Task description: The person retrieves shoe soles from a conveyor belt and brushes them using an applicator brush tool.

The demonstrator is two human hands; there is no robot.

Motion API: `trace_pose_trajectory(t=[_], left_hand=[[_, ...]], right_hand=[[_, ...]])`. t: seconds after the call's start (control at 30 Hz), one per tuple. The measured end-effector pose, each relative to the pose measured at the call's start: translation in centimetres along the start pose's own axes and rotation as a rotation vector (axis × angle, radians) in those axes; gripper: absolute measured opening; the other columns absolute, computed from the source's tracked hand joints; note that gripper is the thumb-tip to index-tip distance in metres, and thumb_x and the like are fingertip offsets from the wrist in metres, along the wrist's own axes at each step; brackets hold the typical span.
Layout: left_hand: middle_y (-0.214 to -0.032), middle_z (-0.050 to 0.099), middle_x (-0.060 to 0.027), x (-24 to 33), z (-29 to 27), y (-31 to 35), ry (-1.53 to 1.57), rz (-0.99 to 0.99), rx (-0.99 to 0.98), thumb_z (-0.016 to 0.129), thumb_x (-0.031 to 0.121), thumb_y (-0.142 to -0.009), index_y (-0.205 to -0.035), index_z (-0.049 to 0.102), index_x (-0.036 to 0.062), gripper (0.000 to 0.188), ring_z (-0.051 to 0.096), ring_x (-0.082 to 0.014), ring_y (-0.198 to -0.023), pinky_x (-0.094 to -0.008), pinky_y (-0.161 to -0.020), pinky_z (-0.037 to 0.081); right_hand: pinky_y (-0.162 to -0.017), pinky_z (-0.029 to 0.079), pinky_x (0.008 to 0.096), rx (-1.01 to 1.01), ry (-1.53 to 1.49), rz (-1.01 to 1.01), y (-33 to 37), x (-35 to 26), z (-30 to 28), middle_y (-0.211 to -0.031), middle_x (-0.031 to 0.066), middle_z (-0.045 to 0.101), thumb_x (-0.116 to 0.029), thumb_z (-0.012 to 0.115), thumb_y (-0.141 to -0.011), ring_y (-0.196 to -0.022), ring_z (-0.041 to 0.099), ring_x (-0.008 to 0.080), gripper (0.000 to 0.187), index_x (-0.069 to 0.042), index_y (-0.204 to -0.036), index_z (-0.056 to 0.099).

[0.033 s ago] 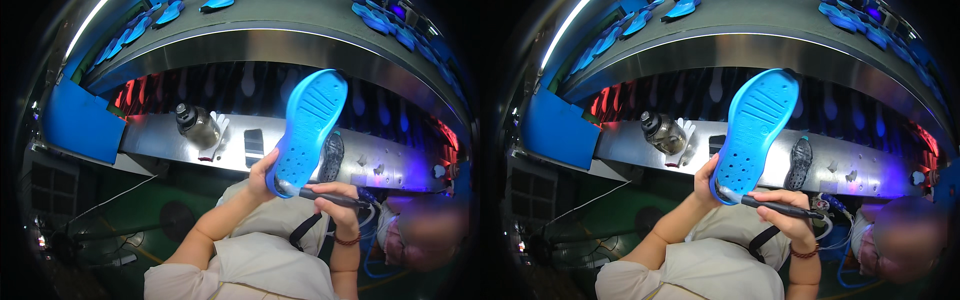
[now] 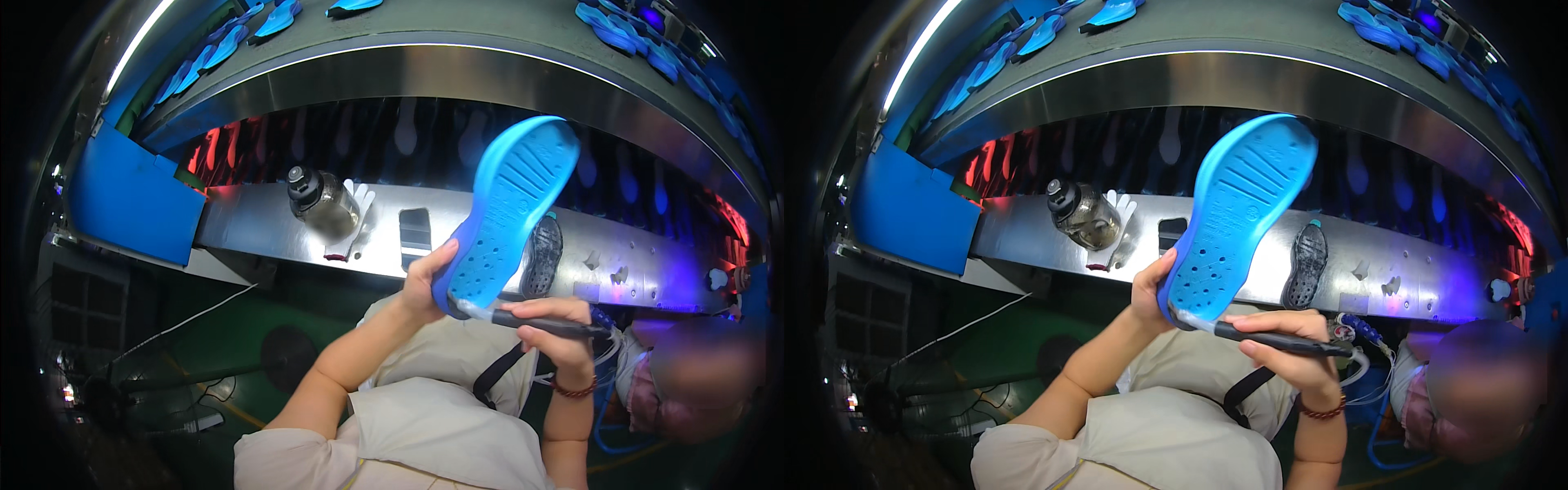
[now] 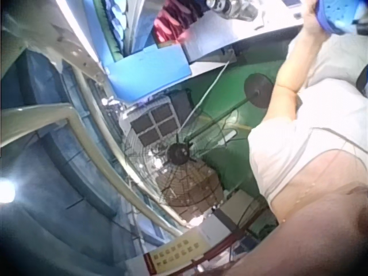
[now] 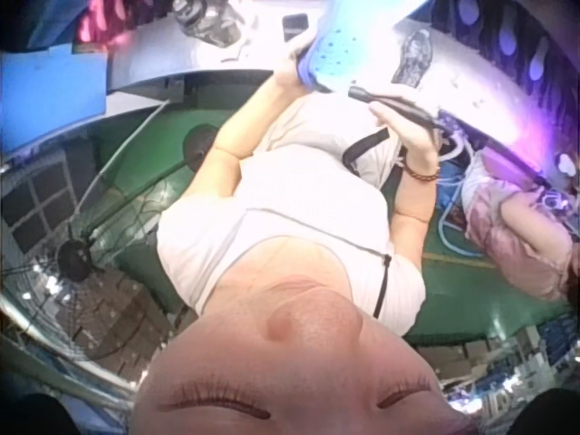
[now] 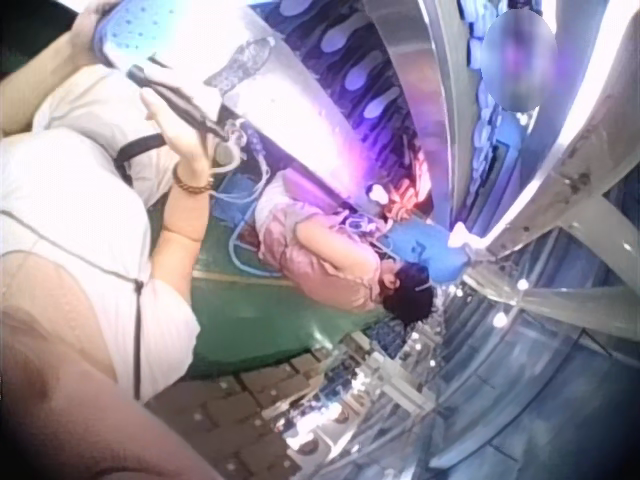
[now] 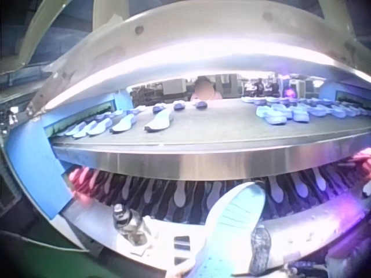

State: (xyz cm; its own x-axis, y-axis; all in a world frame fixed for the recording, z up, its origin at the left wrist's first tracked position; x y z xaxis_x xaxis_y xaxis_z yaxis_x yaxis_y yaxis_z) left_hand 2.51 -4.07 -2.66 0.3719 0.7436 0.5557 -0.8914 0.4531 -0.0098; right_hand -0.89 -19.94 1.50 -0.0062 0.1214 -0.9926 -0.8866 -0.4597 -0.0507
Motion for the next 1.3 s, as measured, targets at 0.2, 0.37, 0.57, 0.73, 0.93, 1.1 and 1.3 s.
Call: trace_pose_trajectory(t=[0.2, 0.37, 0.57, 0.73, 0.93, 1.1, 1.3], left_hand=[[-0.117, 0.050, -0.0188, 1.3, 1.0, -0.3, -0.184, -0.358, -0.059, 0.042, 0.040, -0.084, -0.129, 0.035, 0.0001, 0.061, 0.054, -0.0257, -0.103, -0.0350, -0.089, 0.042], [-0.120, 0.049, -0.0173, 1.0, 0.7, 0.4, -0.338, -0.651, -0.086, 0.045, 0.037, -0.083, -0.130, 0.035, 0.0006, 0.060, 0.054, -0.0245, -0.103, -0.0338, -0.090, 0.041], [-0.117, 0.051, -0.0148, 1.1, 1.0, 0.6, -0.530, -0.693, -0.138, 0.044, 0.040, -0.085, -0.125, 0.041, -0.0006, 0.057, 0.053, -0.0188, -0.099, -0.0296, -0.084, 0.043], [-0.121, 0.048, -0.0173, 3.0, 0.4, 1.4, -0.439, -0.627, -0.080, 0.047, 0.043, -0.080, -0.130, 0.037, 0.0012, 0.066, 0.052, -0.0233, -0.103, -0.0333, -0.089, 0.042], [-0.125, 0.045, -0.0185, 4.7, 0.2, 1.7, -0.497, -0.581, -0.069, 0.050, 0.050, -0.076, -0.133, 0.032, 0.0037, 0.076, 0.052, -0.0253, -0.105, -0.0346, -0.090, 0.041], [-0.119, 0.052, -0.0176, 5.0, -2.3, 1.1, 0.189, -0.482, -0.068, 0.037, 0.052, -0.086, -0.118, 0.049, -0.0011, 0.063, 0.051, -0.0297, -0.108, -0.0439, -0.094, 0.038], [-0.124, 0.045, -0.0196, -1.9, -3.4, -1.3, 0.276, -0.186, -0.078, 0.013, 0.073, -0.078, -0.128, 0.036, 0.0048, 0.089, 0.044, -0.0311, -0.115, -0.0493, -0.098, 0.032]], right_hand=[[-0.069, 0.052, 0.0275, -0.271, 0.389, -0.323, -1.2, -2.7, 1.7, -0.095, 0.0155, 0.064, 0.003, 0.067, -0.068, -0.080, 0.065, 0.0223, 0.023, 0.000, -0.091, 0.064], [-0.073, 0.052, 0.0295, -0.320, 0.460, -0.315, -0.9, -4.8, 0.0, -0.092, 0.0136, 0.065, 0.002, 0.068, -0.067, -0.085, 0.065, 0.0244, 0.022, -0.001, -0.089, 0.065], [-0.075, 0.051, 0.0291, -0.521, 0.579, -0.218, 0.0, -5.2, -0.2, -0.093, 0.0136, 0.065, 0.002, 0.067, -0.067, -0.087, 0.064, 0.0243, 0.025, -0.002, -0.091, 0.064], [-0.078, 0.050, 0.0280, -0.425, 0.569, -0.194, 0.4, -4.2, -0.6, -0.095, 0.0125, 0.065, 0.000, 0.066, -0.070, -0.088, 0.064, 0.0221, 0.020, -0.001, -0.090, 0.064], [-0.079, 0.050, 0.0282, -0.187, 0.504, -0.265, 0.2, -3.2, -2.4, -0.097, 0.0156, 0.064, 0.006, 0.065, -0.068, -0.092, 0.062, 0.0244, 0.022, 0.001, -0.090, 0.064], [-0.068, 0.052, 0.0285, -0.199, 0.488, -0.372, 1.7, -5.6, -1.4, -0.086, 0.0164, 0.065, 0.002, 0.069, -0.063, -0.078, 0.065, 0.0250, 0.022, 0.001, -0.084, 0.065], [-0.066, 0.050, 0.0258, 0.170, 0.431, -0.257, -1.9, 0.0, -1.6, -0.084, 0.0147, 0.065, 0.003, 0.064, -0.070, -0.072, 0.064, 0.0203, 0.017, 0.003, -0.086, 0.065]])
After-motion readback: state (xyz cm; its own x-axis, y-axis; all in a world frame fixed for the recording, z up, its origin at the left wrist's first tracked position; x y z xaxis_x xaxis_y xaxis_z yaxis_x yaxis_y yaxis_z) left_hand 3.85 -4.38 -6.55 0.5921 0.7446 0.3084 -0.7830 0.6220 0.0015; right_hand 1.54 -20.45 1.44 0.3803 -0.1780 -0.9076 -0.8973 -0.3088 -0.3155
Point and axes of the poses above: each hand's wrist, its own y-axis away from the middle knuckle, its own z-axis out of the palm, x = y × z, the point moved 5 cm from there along -y, towards the middle knuckle
